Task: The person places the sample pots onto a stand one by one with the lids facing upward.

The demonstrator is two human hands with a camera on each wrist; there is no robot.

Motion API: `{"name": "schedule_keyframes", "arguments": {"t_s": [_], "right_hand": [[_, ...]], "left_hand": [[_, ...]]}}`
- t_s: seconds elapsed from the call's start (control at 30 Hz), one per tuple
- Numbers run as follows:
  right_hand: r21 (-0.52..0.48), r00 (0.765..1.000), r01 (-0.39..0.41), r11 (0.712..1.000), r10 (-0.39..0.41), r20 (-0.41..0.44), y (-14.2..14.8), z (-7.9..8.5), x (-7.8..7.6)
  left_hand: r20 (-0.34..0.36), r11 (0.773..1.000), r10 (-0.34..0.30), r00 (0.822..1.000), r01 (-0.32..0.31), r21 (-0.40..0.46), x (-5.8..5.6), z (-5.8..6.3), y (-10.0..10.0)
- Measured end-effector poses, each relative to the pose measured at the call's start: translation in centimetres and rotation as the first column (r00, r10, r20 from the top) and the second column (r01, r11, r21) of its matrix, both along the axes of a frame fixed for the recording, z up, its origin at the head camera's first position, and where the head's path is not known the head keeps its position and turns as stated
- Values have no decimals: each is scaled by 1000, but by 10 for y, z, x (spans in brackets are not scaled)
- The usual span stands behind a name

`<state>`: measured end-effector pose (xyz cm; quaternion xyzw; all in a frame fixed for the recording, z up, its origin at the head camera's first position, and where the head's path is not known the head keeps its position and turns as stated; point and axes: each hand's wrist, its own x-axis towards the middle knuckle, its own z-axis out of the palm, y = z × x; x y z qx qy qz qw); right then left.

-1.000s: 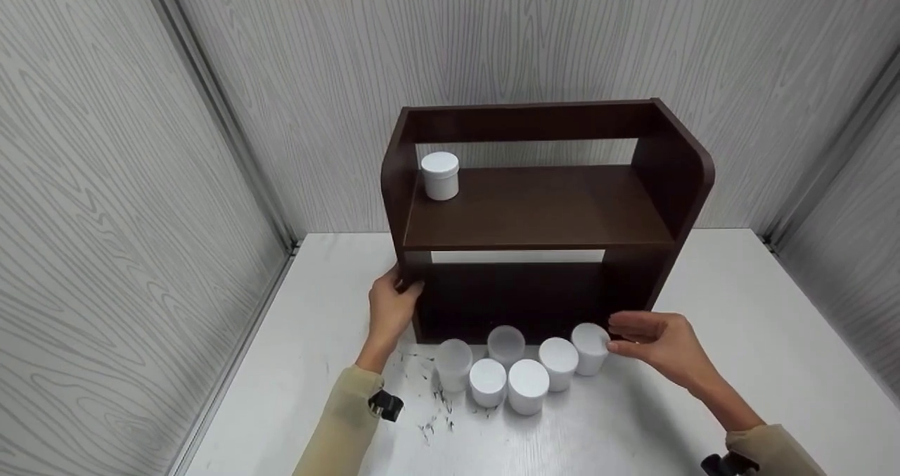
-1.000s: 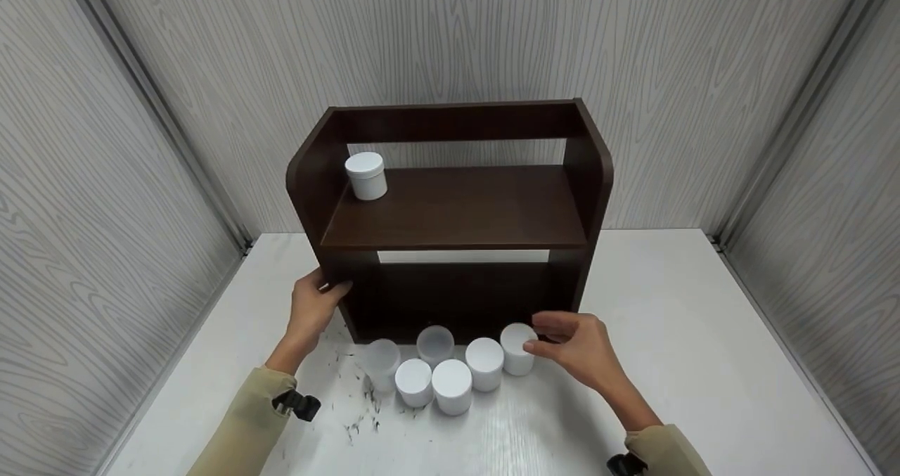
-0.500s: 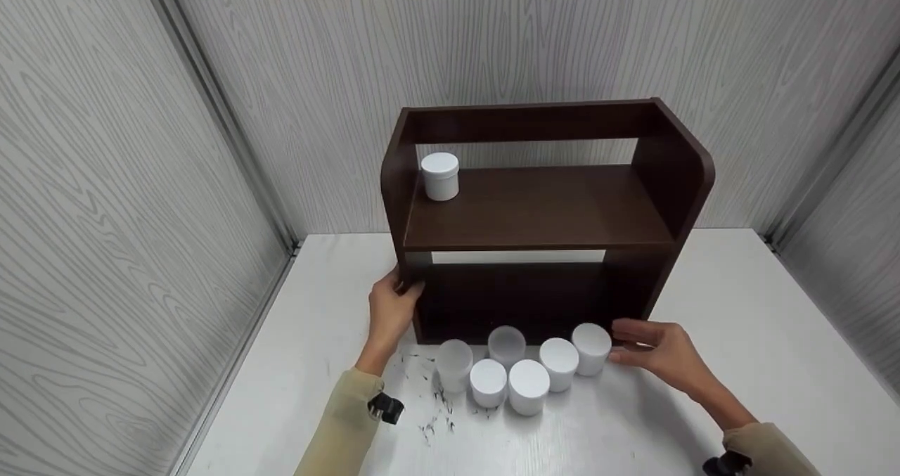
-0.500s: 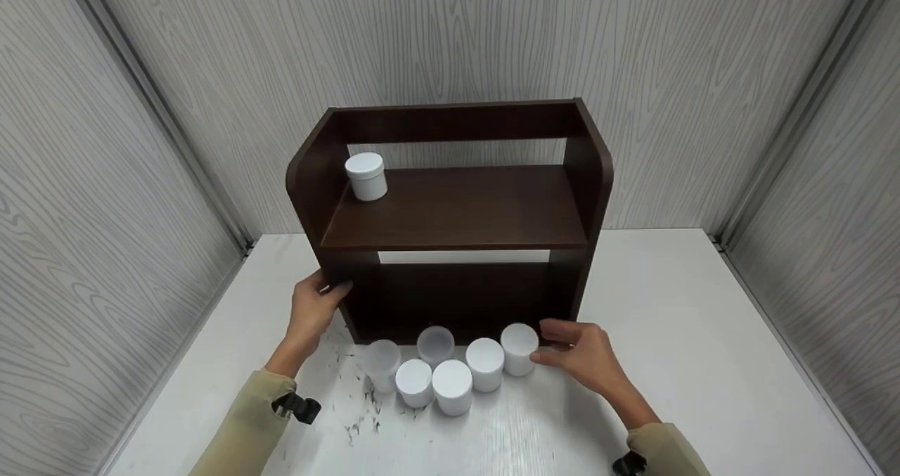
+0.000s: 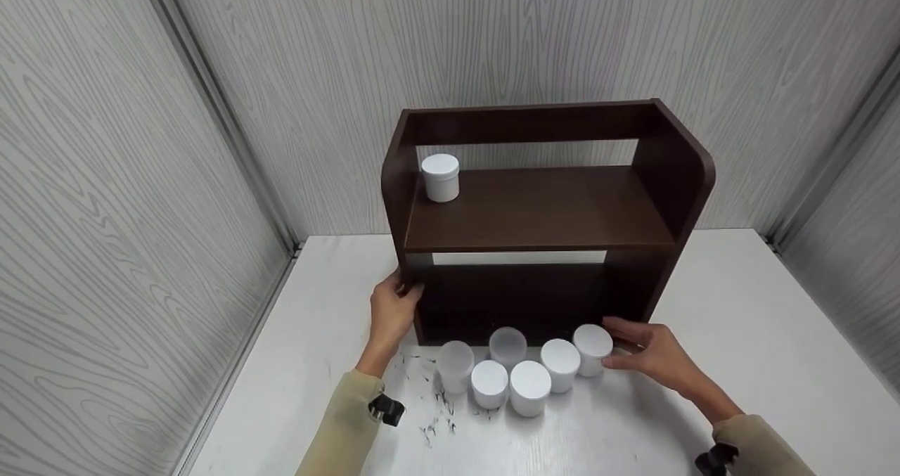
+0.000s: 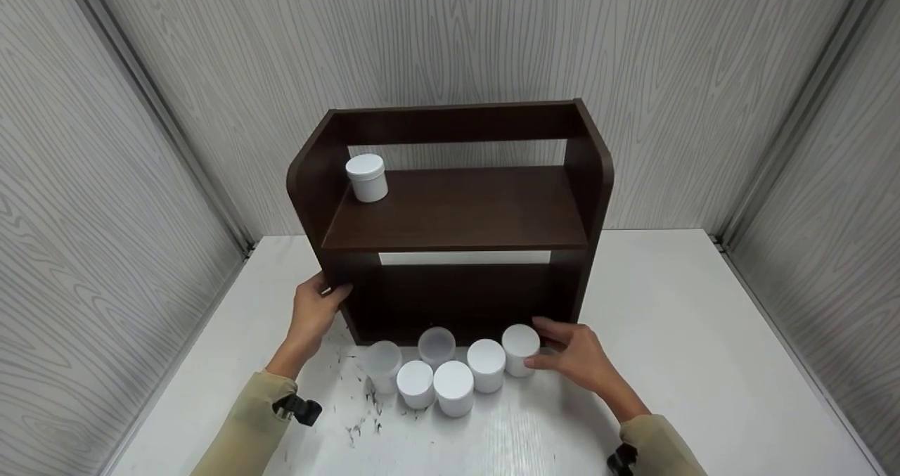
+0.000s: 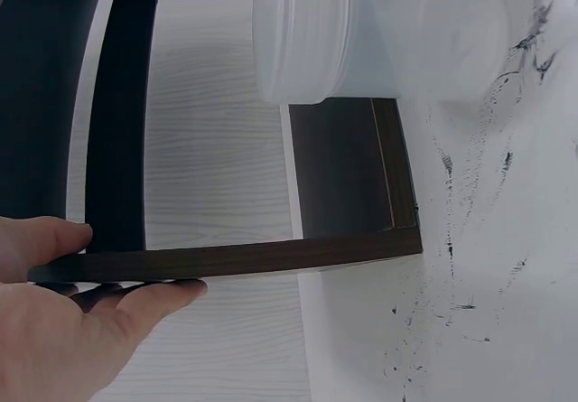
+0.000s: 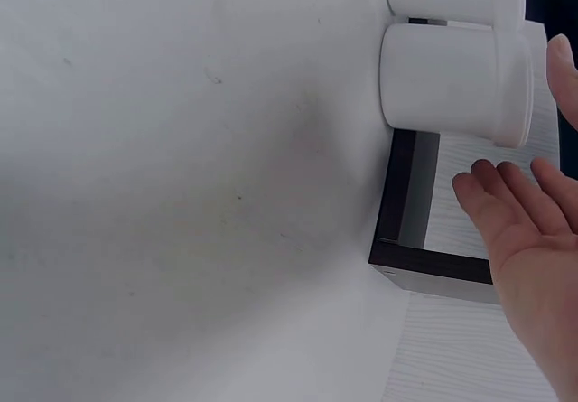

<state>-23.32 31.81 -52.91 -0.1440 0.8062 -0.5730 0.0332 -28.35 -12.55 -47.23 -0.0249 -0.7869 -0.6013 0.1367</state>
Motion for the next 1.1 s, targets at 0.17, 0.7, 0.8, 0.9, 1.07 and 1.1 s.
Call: {"name": "schedule_keyframes", "arguments": {"t_s": [0.17,0.7,0.8,0.9,1.07,1.1], "right_hand": [[37,1000,-6,999,5,12,-1,-4,-4],[7,997,-61,998,61,37,-5,-11,-14],[-10,996,-73,997,74,43,-3,-12,-13],[-21,996,-76,997,77,52,-1,-12,-11],[-19,996,-77,997,78,54,1,-12,-9],[-19,996,-78,997,79,52,1,-12,-9]], "left_hand": [[6,1000,-9,1000,9,6,0,-1,1],[1,1000,1,1000,-1,-11,0,-1,0],[4,1000,11,1000,-11,-20,1,-1,0],[7,1000,7,1000,-7,-20,1,-1,1],[-8,1000,2,1000,-2,-8,0,-1,0],[-11,1000,4,1000,-4,-7,0,-1,-1]]}}
